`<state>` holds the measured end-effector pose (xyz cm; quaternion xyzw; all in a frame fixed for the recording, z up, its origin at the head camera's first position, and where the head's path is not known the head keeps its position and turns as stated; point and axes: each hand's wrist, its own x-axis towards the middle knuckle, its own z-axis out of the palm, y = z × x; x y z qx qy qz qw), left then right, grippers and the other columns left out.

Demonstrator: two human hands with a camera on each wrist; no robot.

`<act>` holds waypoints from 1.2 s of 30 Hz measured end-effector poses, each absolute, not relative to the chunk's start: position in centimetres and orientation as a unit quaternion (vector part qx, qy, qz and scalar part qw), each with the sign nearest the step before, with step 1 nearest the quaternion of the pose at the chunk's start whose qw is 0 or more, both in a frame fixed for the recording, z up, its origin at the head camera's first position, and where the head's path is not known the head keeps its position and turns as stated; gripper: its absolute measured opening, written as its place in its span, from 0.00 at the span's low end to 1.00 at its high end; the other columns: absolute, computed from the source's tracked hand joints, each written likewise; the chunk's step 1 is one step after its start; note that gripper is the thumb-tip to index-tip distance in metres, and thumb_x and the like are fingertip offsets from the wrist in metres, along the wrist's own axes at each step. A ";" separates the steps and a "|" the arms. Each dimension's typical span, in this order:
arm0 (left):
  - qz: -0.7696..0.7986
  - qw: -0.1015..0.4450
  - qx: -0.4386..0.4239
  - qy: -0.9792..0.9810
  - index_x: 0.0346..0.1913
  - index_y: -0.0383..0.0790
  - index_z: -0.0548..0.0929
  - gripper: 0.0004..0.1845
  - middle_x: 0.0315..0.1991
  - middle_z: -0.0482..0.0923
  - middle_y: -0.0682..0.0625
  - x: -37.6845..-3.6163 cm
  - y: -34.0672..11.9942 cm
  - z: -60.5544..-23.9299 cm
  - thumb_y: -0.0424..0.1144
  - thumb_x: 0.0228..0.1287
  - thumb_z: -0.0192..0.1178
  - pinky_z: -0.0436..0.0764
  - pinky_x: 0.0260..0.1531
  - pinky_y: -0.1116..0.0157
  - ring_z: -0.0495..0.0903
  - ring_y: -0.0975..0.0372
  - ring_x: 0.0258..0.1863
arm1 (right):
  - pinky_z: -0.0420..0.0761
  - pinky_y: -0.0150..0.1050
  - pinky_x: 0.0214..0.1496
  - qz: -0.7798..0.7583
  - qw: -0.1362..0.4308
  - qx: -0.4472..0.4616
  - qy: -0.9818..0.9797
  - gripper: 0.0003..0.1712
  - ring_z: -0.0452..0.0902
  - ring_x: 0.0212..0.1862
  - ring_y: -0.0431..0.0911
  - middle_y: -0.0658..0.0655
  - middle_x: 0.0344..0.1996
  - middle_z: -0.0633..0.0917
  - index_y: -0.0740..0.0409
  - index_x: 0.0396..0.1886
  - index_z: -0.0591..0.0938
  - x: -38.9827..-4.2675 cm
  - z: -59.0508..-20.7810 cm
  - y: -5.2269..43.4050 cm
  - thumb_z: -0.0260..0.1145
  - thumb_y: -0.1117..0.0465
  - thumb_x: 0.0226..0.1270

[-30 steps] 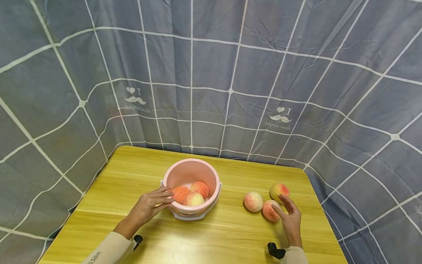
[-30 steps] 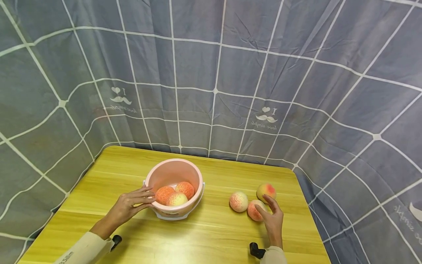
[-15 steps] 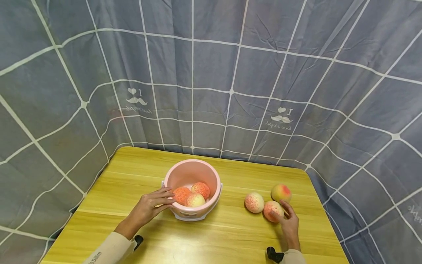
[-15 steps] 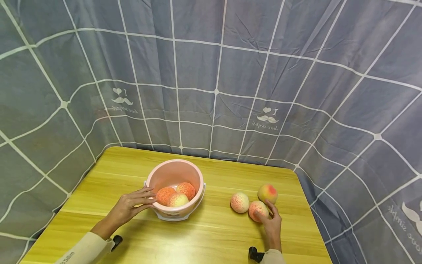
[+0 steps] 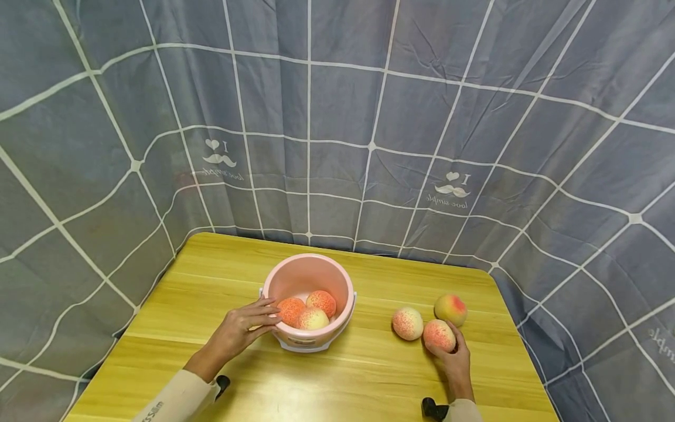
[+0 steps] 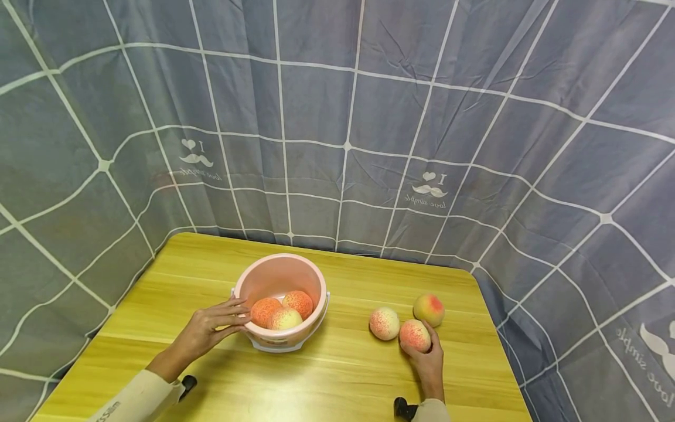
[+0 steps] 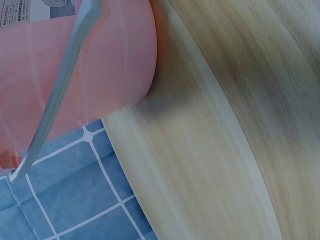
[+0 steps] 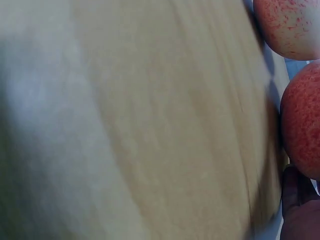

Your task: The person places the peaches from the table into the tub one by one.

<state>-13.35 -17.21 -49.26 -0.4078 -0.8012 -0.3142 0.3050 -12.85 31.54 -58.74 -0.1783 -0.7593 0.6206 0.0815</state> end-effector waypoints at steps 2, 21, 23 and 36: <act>-0.315 0.309 -0.408 -0.799 0.39 0.40 0.90 0.17 0.40 0.86 0.45 -13.4 -17.2 -49.3 0.30 0.40 0.74 0.74 0.61 0.70 0.83 0.47 0.46 | 0.70 0.13 0.45 0.623 0.083 -0.176 -0.758 0.49 0.64 0.49 0.27 0.62 0.67 0.64 0.57 0.73 0.62 -12.9 -58.8 31.5 0.74 0.72 0.52; -0.324 0.305 -0.409 -0.797 0.39 0.40 0.90 0.11 0.41 0.86 0.46 -13.4 -17.1 -49.3 0.42 0.58 0.66 0.74 0.60 0.72 0.83 0.45 0.46 | 0.69 0.14 0.49 0.631 0.103 -0.188 -0.746 0.49 0.64 0.59 0.37 0.61 0.67 0.64 0.54 0.73 0.63 -12.7 -59.2 31.7 0.75 0.71 0.52; -0.326 0.310 -0.409 -0.794 0.39 0.40 0.90 0.11 0.41 0.86 0.45 -13.3 -17.1 -49.3 0.43 0.59 0.65 0.75 0.59 0.70 0.83 0.46 0.47 | 0.68 0.14 0.50 0.634 0.102 -0.190 -0.742 0.49 0.63 0.60 0.38 0.60 0.68 0.64 0.54 0.73 0.63 -12.8 -59.2 31.8 0.75 0.71 0.51; -0.324 0.299 -0.401 -0.803 0.38 0.40 0.90 0.14 0.40 0.86 0.44 -13.3 -17.1 -49.4 0.33 0.42 0.74 0.74 0.60 0.72 0.83 0.45 0.46 | 0.69 0.14 0.52 0.656 0.103 -0.192 -0.722 0.49 0.63 0.61 0.38 0.60 0.68 0.63 0.56 0.74 0.62 -12.6 -58.6 31.8 0.74 0.72 0.53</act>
